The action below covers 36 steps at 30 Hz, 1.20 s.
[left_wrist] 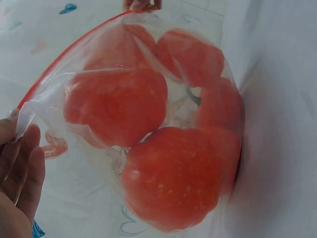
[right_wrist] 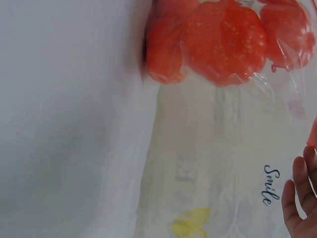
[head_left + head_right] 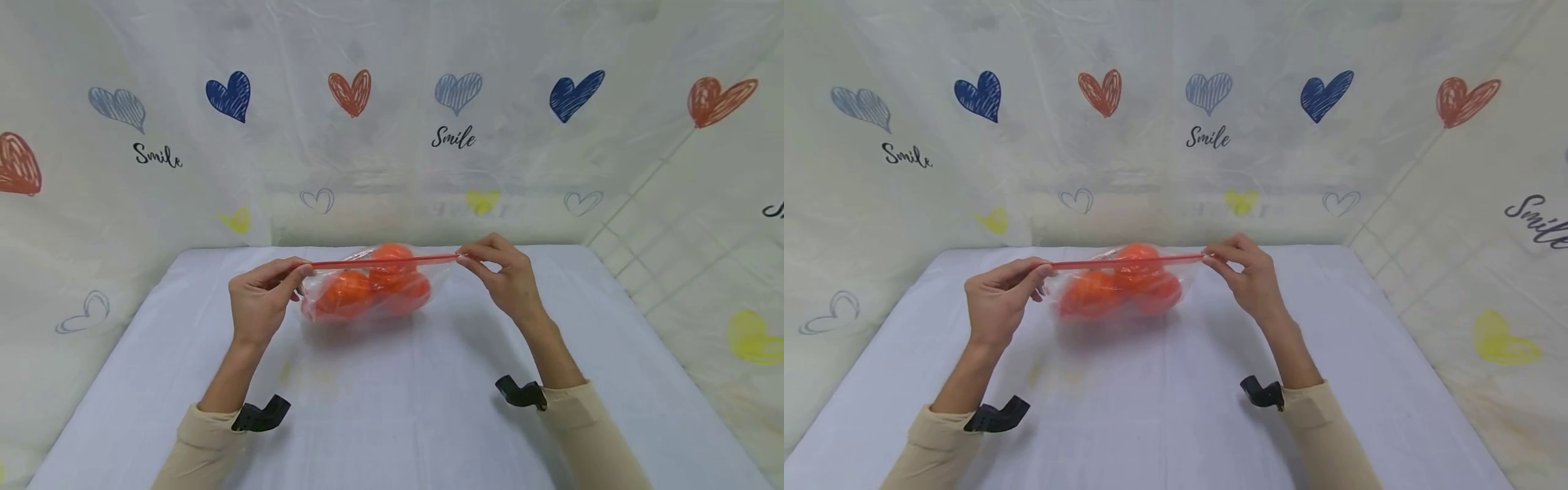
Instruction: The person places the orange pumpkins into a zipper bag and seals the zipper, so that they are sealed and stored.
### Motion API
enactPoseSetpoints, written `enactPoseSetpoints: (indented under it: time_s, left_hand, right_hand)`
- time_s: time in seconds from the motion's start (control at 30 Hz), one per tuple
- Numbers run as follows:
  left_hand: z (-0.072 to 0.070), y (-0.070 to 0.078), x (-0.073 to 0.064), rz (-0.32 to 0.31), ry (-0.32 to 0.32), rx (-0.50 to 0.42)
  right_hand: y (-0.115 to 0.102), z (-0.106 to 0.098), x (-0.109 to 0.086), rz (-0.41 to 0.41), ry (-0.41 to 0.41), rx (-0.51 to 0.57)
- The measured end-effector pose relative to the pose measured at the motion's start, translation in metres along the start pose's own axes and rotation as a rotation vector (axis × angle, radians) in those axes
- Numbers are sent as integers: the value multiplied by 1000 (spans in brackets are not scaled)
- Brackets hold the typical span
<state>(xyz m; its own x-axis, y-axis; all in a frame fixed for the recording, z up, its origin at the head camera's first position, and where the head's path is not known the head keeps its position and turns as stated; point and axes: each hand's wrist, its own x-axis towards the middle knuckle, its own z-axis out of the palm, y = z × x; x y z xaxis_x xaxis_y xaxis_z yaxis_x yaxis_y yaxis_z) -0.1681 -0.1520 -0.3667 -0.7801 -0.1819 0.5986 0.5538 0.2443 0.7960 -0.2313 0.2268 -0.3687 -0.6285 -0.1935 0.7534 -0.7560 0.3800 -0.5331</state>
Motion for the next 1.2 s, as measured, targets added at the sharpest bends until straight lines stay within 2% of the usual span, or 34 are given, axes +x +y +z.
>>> enactPoseSetpoints:
  time_s: [0.1,0.23,0.33,0.5,0.67,0.9,1.03,1.13,1.2]
  left_hand:
    - [2,0,-3,-26,-3,2]
    - [4,-1,-9,-72,-50,23]
    - [6,0,-14,-84,-144,56]
    - [15,-2,-23,-120,-348,65]
    - [26,-3,-30,-136,-499,52]
    - [41,-5,-37,-152,-624,89]
    - [48,-5,-40,-109,-672,107]
    - [52,-7,-42,-61,-682,114]
    - [53,-8,-43,-50,-688,110]
  right_hand:
    - [3,3,-3,20,9,-5]
    - [3,3,-4,92,-18,20]
    - [6,0,-4,185,-53,84]
    - [15,-6,-6,331,-91,214]
    - [24,-11,-7,394,-94,261]
    - [36,-19,-5,421,-91,198]
    - [45,-24,-7,474,-109,126]
    - [52,-28,-10,512,-111,73]
    - [55,-30,-11,529,-113,42]
